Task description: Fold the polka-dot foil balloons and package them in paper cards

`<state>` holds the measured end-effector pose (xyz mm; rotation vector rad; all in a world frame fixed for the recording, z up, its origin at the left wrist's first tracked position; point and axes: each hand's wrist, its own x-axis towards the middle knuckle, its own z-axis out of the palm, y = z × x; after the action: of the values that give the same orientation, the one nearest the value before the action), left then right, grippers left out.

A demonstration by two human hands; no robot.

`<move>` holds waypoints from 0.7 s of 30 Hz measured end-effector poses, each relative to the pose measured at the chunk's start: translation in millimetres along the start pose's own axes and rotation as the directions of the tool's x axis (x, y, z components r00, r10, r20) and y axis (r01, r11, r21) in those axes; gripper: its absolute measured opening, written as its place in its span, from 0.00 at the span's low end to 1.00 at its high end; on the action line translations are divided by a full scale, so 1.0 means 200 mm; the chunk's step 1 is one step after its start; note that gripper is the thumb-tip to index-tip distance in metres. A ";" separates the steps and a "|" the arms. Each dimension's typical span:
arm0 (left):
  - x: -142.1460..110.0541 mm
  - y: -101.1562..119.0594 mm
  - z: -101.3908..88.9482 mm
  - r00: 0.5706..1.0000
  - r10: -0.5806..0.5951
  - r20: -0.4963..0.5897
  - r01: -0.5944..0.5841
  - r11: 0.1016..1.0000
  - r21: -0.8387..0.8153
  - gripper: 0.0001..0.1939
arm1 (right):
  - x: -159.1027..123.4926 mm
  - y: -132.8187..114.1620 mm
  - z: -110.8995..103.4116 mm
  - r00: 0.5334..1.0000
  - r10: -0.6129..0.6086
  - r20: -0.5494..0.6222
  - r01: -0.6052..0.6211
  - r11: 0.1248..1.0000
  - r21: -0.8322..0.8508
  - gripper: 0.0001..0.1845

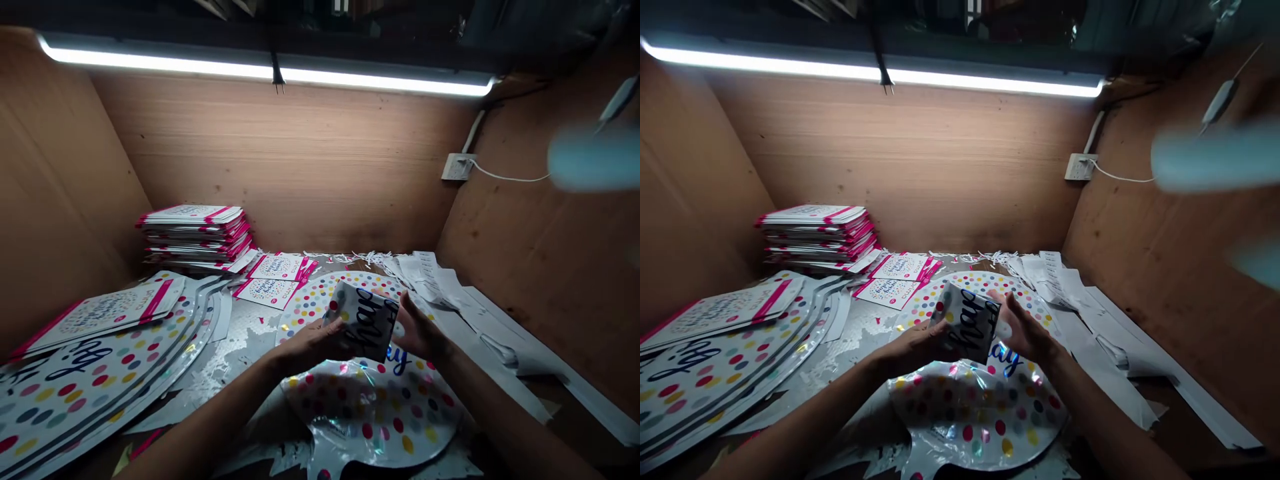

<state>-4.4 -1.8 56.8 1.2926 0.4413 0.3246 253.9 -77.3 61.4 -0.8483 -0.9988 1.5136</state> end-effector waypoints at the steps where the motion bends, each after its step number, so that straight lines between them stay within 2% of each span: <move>1: 0.00 -0.02 0.01 1.000 -0.007 -0.029 0.005 0.997 -0.072 0.33 | 0.02 0.03 0.03 0.999 0.018 0.037 -0.020 0.998 0.067 0.49; 3: 0.02 -0.07 0.03 0.991 -0.027 -0.133 0.016 0.996 -0.087 0.33 | 0.06 0.10 0.10 0.999 -0.018 0.052 0.011 0.992 0.129 0.44; 5: 0.03 -0.11 0.04 0.976 -0.019 -0.215 0.017 1.000 -0.009 0.34 | 0.08 0.15 0.15 0.997 -0.071 -0.028 0.074 0.990 0.121 0.34; 6: 0.03 -0.12 0.03 0.975 0.003 -0.220 0.012 0.998 0.066 0.34 | 0.08 0.17 0.16 0.993 -0.080 -0.088 0.089 0.991 0.100 0.30; 8: 0.05 -0.09 -0.03 0.986 0.076 -0.149 -0.025 0.948 0.316 0.34 | 0.09 0.19 0.14 0.976 -0.076 -0.206 0.089 0.994 0.057 0.23; 9: 0.06 -0.05 -0.08 0.987 0.120 -0.107 -0.052 0.869 0.492 0.33 | 0.09 0.19 0.12 0.962 -0.077 -0.263 0.091 0.995 0.042 0.22; 10: 0.06 0.00 -0.15 0.983 0.162 -0.082 -0.064 0.729 0.681 0.30 | 0.09 0.19 0.10 0.944 -0.089 -0.318 0.103 0.994 0.027 0.21; 11: 0.07 0.06 -0.24 0.977 0.196 -0.078 -0.038 0.527 0.849 0.25 | 0.09 0.18 0.08 0.923 -0.109 -0.370 0.122 0.993 0.011 0.20; 12: 0.08 0.13 -0.34 0.959 0.255 -0.124 0.048 0.284 0.958 0.25 | 0.09 0.17 0.06 0.901 -0.127 -0.414 0.139 0.990 -0.001 0.21; 13: 0.08 0.20 -0.44 0.940 0.285 -0.189 0.184 0.042 0.982 0.29 | 0.09 0.16 0.04 0.885 -0.134 -0.447 0.145 0.989 -0.009 0.21; 14: 0.09 0.26 -0.55 0.921 0.274 -0.277 0.325 -0.150 0.934 0.33 | 0.09 0.14 0.04 0.875 -0.129 -0.467 0.138 0.990 -0.015 0.22; 15: 0.10 0.31 -0.64 0.898 0.286 -0.336 0.398 -0.198 0.896 0.36 | 0.08 0.13 0.03 0.872 -0.120 -0.475 0.123 0.992 -0.024 0.22; 17: 0.11 0.37 -0.78 0.869 0.271 -0.414 0.478 -0.242 0.844 0.35 | 0.07 0.12 0.02 0.868 -0.095 -0.487 0.075 0.995 -0.061 0.24; 19: 0.08 0.38 -0.85 0.854 0.251 -0.456 0.512 -0.241 0.825 0.34 | 0.05 0.13 0.00 0.850 -0.096 -0.518 0.031 0.991 -0.134 0.24; 21: 0.01 0.36 -0.88 0.836 0.248 -0.490 0.544 -0.249 0.801 0.35 | 0.04 0.17 -0.07 0.827 -0.157 -0.539 0.031 0.971 -0.236 0.21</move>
<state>-86.7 165.3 88.5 2.8322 1.6515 -0.0828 252.3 -70.2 25.5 -1.2870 -0.7564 0.9828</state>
